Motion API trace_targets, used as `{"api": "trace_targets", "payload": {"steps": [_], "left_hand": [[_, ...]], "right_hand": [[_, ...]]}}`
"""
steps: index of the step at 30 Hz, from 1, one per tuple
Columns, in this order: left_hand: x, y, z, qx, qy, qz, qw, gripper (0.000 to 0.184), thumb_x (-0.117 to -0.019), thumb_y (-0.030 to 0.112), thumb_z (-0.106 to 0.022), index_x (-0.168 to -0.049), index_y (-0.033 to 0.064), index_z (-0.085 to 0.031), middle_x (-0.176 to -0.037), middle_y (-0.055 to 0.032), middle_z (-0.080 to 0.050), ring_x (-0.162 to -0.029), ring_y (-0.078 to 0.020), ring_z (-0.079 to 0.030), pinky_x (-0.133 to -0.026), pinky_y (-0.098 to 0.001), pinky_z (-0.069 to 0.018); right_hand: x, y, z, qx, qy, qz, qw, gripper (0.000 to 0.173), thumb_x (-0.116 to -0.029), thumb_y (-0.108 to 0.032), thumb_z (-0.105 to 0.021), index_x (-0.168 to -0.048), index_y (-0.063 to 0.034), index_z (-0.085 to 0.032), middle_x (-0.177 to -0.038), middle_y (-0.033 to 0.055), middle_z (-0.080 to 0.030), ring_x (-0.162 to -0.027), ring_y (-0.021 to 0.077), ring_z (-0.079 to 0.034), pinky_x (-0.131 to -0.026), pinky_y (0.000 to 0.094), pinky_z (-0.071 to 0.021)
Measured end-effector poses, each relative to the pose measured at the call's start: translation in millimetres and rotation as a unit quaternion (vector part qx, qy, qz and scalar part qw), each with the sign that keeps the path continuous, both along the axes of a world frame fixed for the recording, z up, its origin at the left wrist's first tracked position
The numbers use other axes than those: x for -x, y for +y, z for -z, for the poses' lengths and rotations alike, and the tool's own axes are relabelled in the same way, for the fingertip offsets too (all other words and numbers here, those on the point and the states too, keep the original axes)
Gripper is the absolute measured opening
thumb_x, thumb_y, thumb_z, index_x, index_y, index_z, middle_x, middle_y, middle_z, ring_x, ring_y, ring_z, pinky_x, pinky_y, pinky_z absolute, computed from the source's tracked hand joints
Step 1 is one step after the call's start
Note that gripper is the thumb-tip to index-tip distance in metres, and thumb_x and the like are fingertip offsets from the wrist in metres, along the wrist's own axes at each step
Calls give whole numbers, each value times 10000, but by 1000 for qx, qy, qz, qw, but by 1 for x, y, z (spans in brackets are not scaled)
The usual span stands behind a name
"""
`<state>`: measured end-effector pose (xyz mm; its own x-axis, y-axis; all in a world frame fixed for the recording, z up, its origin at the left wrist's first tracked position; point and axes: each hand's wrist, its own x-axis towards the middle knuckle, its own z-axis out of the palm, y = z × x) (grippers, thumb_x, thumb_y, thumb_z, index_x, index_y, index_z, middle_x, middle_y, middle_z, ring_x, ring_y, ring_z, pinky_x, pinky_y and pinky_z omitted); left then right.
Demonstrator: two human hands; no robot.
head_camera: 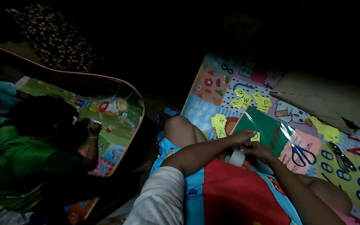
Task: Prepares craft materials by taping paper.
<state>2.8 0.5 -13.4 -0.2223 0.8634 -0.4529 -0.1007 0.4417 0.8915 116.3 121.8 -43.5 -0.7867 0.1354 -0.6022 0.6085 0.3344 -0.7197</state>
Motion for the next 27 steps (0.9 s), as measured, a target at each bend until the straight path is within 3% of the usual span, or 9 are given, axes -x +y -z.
{"api": "trace_targets", "payload": {"steps": [4,12,15,17,20,23,25,27], "left_hand": [[0,3,5,0,10,-5,1000,533,-1140,317,-277,-1393,-115,-462,-1360,-314,-517,-1134,-340,-583,-979,-463,-474],[4,3,12,19,-4,-43,999,495,-1127,311,-365,-1397,-91,-471,-1328,-306,-540,-1108,-330,-590,-956,-462,-488],[8,3,12,13,102,-42,994,426,-1100,263,-471,-1322,-93,-542,-1319,-295,-568,-1194,-357,-577,-1030,-489,-461],[21,1,14,-1,207,9,978,424,-1039,245,-610,-1327,-63,-568,-1421,-289,-505,-1307,-414,-521,-1092,-555,-429],[39,-6,26,-17,180,117,976,597,-949,169,-735,-1446,-19,-463,-1457,-244,-497,-1259,-362,-571,-1037,-513,-494],[36,-13,33,5,112,235,966,795,-888,94,-767,-1540,-15,-325,-1429,-258,-526,-1269,-341,-560,-1070,-495,-456],[29,-12,26,28,91,233,968,877,-868,69,-780,-1571,18,-258,-1417,-268,-524,-1278,-342,-555,-1085,-500,-448],[24,-8,21,20,73,175,982,873,-869,42,-772,-1574,36,-258,-1428,-260,-516,-1275,-326,-560,-1076,-480,-463]], "right_hand": [[-1,4,13,-12,30,-4,999,145,-967,-41,-677,-1004,99,-684,-921,120,-664,-816,105,-583,-818,318,-510],[1,1,9,-34,28,-26,999,196,-1014,-70,-615,-1067,112,-661,-991,165,-653,-871,151,-584,-850,347,-496],[4,-4,-5,-36,22,-33,999,238,-1037,-86,-580,-1137,116,-657,-1087,218,-660,-958,209,-611,-918,382,-493],[3,-4,-8,-34,30,-49,998,265,-1049,-96,-560,-1179,114,-655,-1148,247,-662,-1036,259,-630,-976,416,-488],[1,-1,-4,-53,46,-80,994,290,-1059,-96,-533,-1210,125,-644,-1203,289,-655,-1113,338,-637,-1034,458,-473],[4,2,-12,-59,46,-88,993,294,-1071,-90,-505,-1222,126,-637,-1223,295,-646,-1144,354,-625,-1055,468,-453],[4,7,-20,-61,55,-61,995,284,-1074,-90,-508,-1204,123,-643,-1210,286,-650,-1132,346,-623,-1045,467,-453],[3,17,-28,-75,73,-14,994,258,-1069,-72,-516,-1179,122,-647,-1164,288,-657,-1086,361,-634,-1007,490,-474]]}}
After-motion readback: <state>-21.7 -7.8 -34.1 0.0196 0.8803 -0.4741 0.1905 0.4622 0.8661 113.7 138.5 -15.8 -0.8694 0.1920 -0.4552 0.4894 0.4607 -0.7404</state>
